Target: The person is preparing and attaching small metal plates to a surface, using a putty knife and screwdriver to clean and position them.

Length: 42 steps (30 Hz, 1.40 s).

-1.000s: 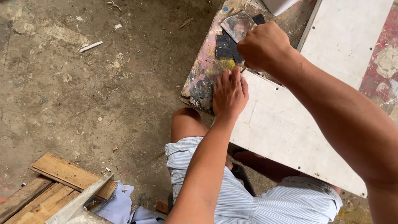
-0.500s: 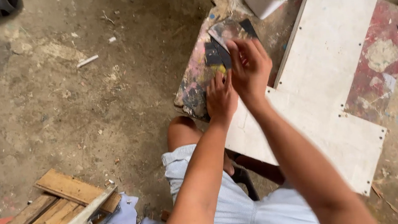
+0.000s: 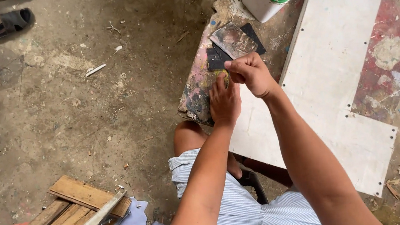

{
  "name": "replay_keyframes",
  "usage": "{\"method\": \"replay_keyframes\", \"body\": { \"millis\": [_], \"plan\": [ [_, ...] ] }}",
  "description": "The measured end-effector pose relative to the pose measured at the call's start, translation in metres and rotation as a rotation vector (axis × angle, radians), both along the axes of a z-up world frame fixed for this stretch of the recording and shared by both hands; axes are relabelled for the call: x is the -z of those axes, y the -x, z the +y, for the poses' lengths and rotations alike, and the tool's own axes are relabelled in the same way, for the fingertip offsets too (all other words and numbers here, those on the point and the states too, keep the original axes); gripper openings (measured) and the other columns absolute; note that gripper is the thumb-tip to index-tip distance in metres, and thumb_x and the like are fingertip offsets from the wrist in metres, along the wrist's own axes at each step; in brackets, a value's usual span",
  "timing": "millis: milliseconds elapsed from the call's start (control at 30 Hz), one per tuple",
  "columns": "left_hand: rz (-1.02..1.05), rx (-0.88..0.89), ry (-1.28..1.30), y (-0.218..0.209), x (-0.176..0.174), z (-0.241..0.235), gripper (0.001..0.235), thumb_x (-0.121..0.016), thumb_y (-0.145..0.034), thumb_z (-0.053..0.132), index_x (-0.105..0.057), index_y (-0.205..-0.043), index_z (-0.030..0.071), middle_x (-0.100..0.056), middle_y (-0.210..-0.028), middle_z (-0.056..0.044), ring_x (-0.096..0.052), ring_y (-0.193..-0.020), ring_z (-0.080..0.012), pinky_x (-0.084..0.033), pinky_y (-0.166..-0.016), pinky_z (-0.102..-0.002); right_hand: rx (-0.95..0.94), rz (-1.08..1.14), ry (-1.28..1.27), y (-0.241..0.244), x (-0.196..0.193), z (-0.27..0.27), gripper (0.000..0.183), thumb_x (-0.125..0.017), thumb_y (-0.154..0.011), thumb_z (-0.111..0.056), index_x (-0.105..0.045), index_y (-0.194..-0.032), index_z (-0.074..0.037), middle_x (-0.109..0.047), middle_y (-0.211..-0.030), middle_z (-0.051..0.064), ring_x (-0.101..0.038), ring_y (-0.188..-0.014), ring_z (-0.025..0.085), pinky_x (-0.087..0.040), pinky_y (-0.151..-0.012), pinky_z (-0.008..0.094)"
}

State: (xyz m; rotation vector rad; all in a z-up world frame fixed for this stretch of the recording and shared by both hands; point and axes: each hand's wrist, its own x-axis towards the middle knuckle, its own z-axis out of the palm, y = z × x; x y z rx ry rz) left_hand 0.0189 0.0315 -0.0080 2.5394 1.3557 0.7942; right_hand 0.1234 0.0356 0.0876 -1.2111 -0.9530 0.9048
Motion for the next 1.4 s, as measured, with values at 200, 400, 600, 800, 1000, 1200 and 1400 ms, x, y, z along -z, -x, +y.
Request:
{"method": "replay_keyframes", "body": {
  "millis": [200, 400, 600, 800, 1000, 1200, 1400],
  "plan": [
    [-0.021, 0.006, -0.088, -0.006, 0.032, 0.002, 0.020, -0.062, -0.102, 0.027, -0.047, -0.112, 0.021, -0.054, -0.125, -0.004, -0.065, -0.104, -0.0267, -0.049, -0.072, -0.040, 0.446, -0.208, 0.013, 0.042, -0.029, -0.008, 0.048, -0.050, -0.113, -0.031, -0.061, -0.072, -0.009, -0.058, -0.061, 0.005, -0.054, -0.063, 0.014, -0.044, -0.067, 0.030],
    [0.019, -0.044, -0.035, -0.009, 0.050, 0.001, 0.024, -0.069, -0.095, 0.026, -0.055, -0.112, 0.016, -0.058, -0.127, -0.005, -0.063, -0.113, -0.0262, -0.050, -0.080, -0.041, 0.273, -0.034, -0.093, 0.028, 0.008, -0.002, 0.058, -0.049, -0.113, -0.026, -0.049, -0.057, -0.011, -0.040, -0.051, 0.000, -0.036, -0.051, 0.010, -0.032, -0.053, 0.024],
    [0.030, -0.004, 0.037, -0.003, 0.000, -0.001, 0.019, -0.060, -0.103, 0.035, -0.053, -0.108, 0.018, -0.054, -0.120, -0.001, -0.064, -0.107, -0.0250, -0.051, -0.075, -0.041, -0.081, -0.123, 0.193, -0.026, -0.020, -0.006, 0.048, -0.054, -0.112, -0.030, -0.056, -0.069, -0.009, -0.051, -0.063, 0.006, -0.048, -0.055, 0.014, -0.040, -0.055, 0.028],
    [0.016, -0.012, 0.055, -0.003, 0.007, -0.002, 0.021, -0.060, -0.102, 0.037, -0.051, -0.100, 0.018, -0.053, -0.116, -0.001, -0.063, -0.105, -0.0251, -0.050, -0.076, -0.041, -0.056, -1.281, 0.779, -0.003, -0.092, -0.014, 0.046, -0.052, -0.108, -0.049, -0.073, -0.106, -0.008, -0.074, -0.090, 0.019, -0.075, -0.079, 0.040, -0.058, -0.063, 0.049],
    [-0.004, -0.023, 0.223, -0.006, 0.016, 0.002, 0.025, -0.059, -0.100, 0.041, -0.052, -0.108, 0.019, -0.055, -0.120, -0.003, -0.060, -0.112, -0.0282, -0.050, -0.084, -0.045, -0.423, -1.382, 1.053, -0.011, -0.078, 0.011, 0.047, -0.060, -0.098, -0.051, -0.079, -0.085, -0.010, -0.070, -0.065, 0.007, -0.071, -0.057, 0.025, -0.058, -0.057, 0.043],
    [-0.036, -0.006, 0.169, -0.006, 0.022, 0.004, 0.038, -0.055, -0.100, 0.054, -0.053, -0.115, 0.019, -0.060, -0.122, -0.005, -0.061, -0.111, -0.0299, -0.049, -0.083, -0.046, -0.620, -1.260, 1.119, -0.019, -0.105, 0.023, 0.047, -0.059, -0.103, -0.042, -0.075, -0.087, -0.001, -0.069, -0.065, 0.008, -0.070, -0.064, 0.025, -0.060, -0.065, 0.039],
    [-0.076, 0.028, 0.131, -0.006, 0.025, 0.005, 0.040, -0.054, -0.100, 0.053, -0.056, -0.122, 0.019, -0.065, -0.124, -0.008, -0.062, -0.109, -0.0314, -0.048, -0.079, -0.046, -0.754, -1.486, 1.060, -0.011, -0.119, 0.022, 0.037, -0.061, -0.105, -0.030, -0.073, -0.098, 0.004, -0.072, -0.081, 0.010, -0.070, -0.071, 0.023, -0.064, -0.062, 0.036]
  ]
}}
